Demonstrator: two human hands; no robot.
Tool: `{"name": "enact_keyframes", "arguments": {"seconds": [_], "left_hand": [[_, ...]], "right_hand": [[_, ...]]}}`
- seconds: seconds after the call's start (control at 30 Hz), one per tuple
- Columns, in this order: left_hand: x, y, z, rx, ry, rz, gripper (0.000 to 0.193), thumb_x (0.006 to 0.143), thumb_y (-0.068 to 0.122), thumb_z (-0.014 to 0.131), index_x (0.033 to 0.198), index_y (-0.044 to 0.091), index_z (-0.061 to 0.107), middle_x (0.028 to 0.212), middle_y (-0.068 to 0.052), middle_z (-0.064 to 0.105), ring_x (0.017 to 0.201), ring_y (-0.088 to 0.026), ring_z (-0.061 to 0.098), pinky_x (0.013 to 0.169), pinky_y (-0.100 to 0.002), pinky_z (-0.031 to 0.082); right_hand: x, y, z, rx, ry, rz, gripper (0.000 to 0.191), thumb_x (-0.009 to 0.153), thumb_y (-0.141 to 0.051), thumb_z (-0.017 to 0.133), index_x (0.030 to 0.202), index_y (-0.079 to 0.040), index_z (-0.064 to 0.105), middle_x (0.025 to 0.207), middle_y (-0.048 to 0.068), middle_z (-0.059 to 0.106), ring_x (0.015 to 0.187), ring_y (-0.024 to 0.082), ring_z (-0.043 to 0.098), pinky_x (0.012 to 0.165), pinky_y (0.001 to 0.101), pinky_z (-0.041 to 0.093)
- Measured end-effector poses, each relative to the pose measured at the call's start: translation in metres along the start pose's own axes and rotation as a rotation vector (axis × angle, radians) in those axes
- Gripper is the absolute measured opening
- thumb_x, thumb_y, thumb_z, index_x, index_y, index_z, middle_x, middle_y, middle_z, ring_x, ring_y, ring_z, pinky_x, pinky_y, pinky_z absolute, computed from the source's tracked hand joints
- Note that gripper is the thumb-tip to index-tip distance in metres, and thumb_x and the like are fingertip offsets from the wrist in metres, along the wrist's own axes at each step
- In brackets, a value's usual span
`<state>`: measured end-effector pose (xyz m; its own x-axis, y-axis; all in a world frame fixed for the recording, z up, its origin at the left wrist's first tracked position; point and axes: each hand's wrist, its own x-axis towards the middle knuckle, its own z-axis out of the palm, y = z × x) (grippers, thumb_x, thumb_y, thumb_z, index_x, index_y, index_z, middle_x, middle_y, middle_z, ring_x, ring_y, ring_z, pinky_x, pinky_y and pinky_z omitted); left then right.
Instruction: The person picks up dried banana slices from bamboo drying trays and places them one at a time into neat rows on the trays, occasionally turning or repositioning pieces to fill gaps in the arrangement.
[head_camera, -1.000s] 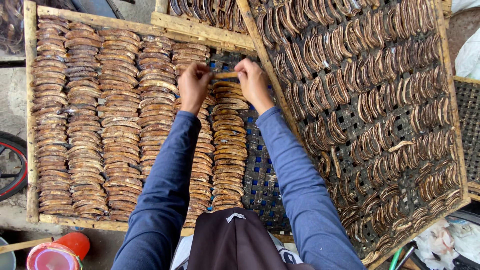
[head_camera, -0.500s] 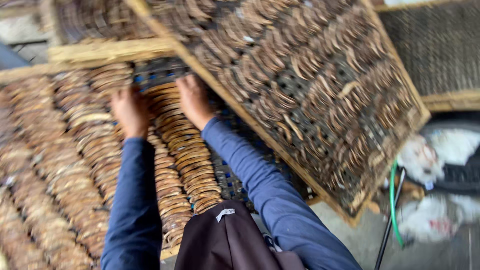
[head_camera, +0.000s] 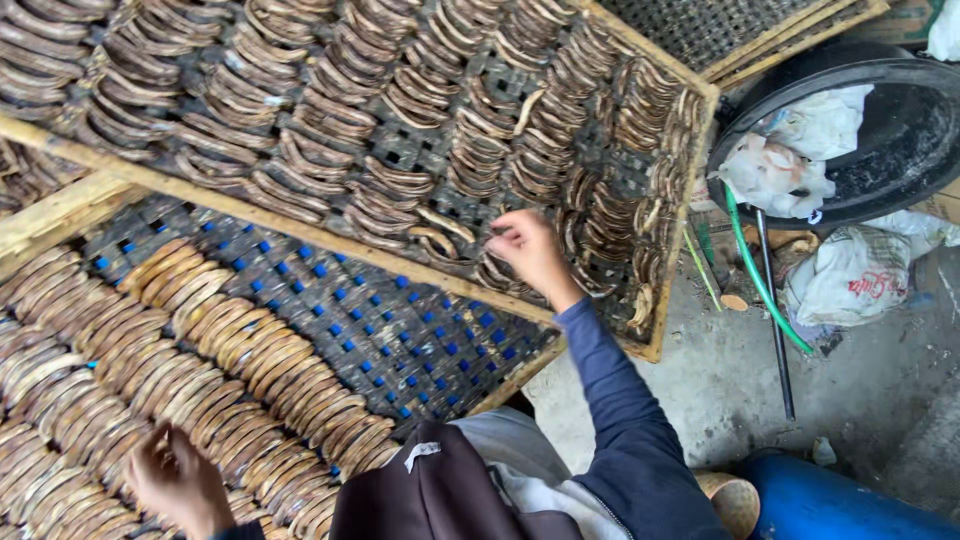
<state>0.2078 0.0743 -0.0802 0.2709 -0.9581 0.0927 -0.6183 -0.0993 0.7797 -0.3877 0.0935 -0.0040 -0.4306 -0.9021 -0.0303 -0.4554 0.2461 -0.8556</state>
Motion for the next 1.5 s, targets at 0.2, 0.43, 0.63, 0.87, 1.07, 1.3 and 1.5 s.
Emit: {"name": "enact_keyframes", "arguments": {"seconds": [0.2, 0.43, 0.63, 0.87, 1.07, 1.3, 1.5], "left_hand": [[-0.019, -0.009, -0.031, 0.118, -0.007, 0.081, 0.005, 0.115, 0.001, 0.070, 0.116, -0.002, 0.066, 0.121, -0.016, 0.056, 0.094, -0.015, 0.064, 0.089, -0.026, 0.058], [-0.029, 0.019, -0.017, 0.190, -0.044, 0.095, 0.005, 0.114, 0.002, 0.070, 0.116, 0.000, 0.066, 0.116, -0.016, 0.058, 0.094, -0.015, 0.064, 0.087, -0.026, 0.058], [-0.054, 0.027, -0.022, 0.226, -0.029, 0.090, 0.005, 0.113, 0.003, 0.070, 0.115, 0.001, 0.066, 0.110, -0.015, 0.060, 0.093, -0.016, 0.064, 0.085, -0.027, 0.058], [-0.084, 0.035, -0.016, 0.265, -0.012, 0.146, 0.005, 0.112, 0.004, 0.070, 0.115, 0.003, 0.066, 0.105, -0.015, 0.062, 0.093, -0.016, 0.065, 0.084, -0.027, 0.058], [-0.099, 0.050, -0.011, 0.464, -0.086, 0.105, 0.009, 0.113, 0.010, 0.077, 0.116, 0.006, 0.070, 0.110, -0.017, 0.069, 0.095, -0.020, 0.069, 0.079, -0.028, 0.062], [-0.106, 0.049, -0.010, 0.555, -0.174, 0.179, 0.010, 0.114, 0.015, 0.074, 0.116, 0.006, 0.071, 0.114, -0.016, 0.071, 0.104, -0.019, 0.070, 0.078, -0.026, 0.061], [-0.111, 0.040, -0.004, 0.525, -0.135, 0.219, 0.005, 0.116, 0.015, 0.073, 0.117, 0.009, 0.074, 0.115, -0.009, 0.073, 0.108, -0.016, 0.070, 0.082, -0.025, 0.061]], "right_hand": [[0.064, 0.126, -0.148, -0.325, 0.509, 0.089, 0.044, 0.083, -0.015, 0.089, 0.119, -0.008, 0.066, 0.112, 0.009, 0.066, 0.092, 0.021, 0.068, 0.080, 0.0339, 0.058], [0.139, 0.160, -0.185, -0.609, 0.316, 0.079, 0.076, 0.073, -0.021, 0.090, 0.141, -0.016, 0.056, 0.140, 0.016, 0.056, 0.130, 0.040, 0.050, 0.110, 0.0494, 0.037], [0.190, 0.163, -0.198, -0.701, -0.012, 0.109, 0.091, 0.074, -0.026, 0.090, 0.153, -0.015, 0.047, 0.144, 0.017, 0.052, 0.130, 0.046, 0.045, 0.109, 0.0544, 0.032], [0.202, 0.183, -0.205, -0.585, -0.119, 0.143, 0.072, 0.075, -0.021, 0.089, 0.139, -0.009, 0.057, 0.132, 0.021, 0.054, 0.120, 0.041, 0.058, 0.101, 0.0472, 0.048], [0.191, 0.194, -0.202, -0.682, -0.119, 0.154, 0.028, 0.087, -0.010, 0.080, 0.111, -0.007, 0.066, 0.122, 0.016, 0.057, 0.112, 0.037, 0.063, 0.097, 0.0459, 0.051], [0.179, 0.190, -0.203, -0.761, -0.133, -0.010, 0.028, 0.087, 0.000, 0.073, 0.111, -0.006, 0.059, 0.110, 0.013, 0.063, 0.107, 0.039, 0.064, 0.096, 0.0500, 0.051], [0.169, 0.167, -0.204, -0.807, -0.154, -0.010, 0.023, 0.088, 0.000, 0.074, 0.107, -0.009, 0.065, 0.109, 0.015, 0.061, 0.107, 0.039, 0.061, 0.087, 0.0496, 0.052]]}}
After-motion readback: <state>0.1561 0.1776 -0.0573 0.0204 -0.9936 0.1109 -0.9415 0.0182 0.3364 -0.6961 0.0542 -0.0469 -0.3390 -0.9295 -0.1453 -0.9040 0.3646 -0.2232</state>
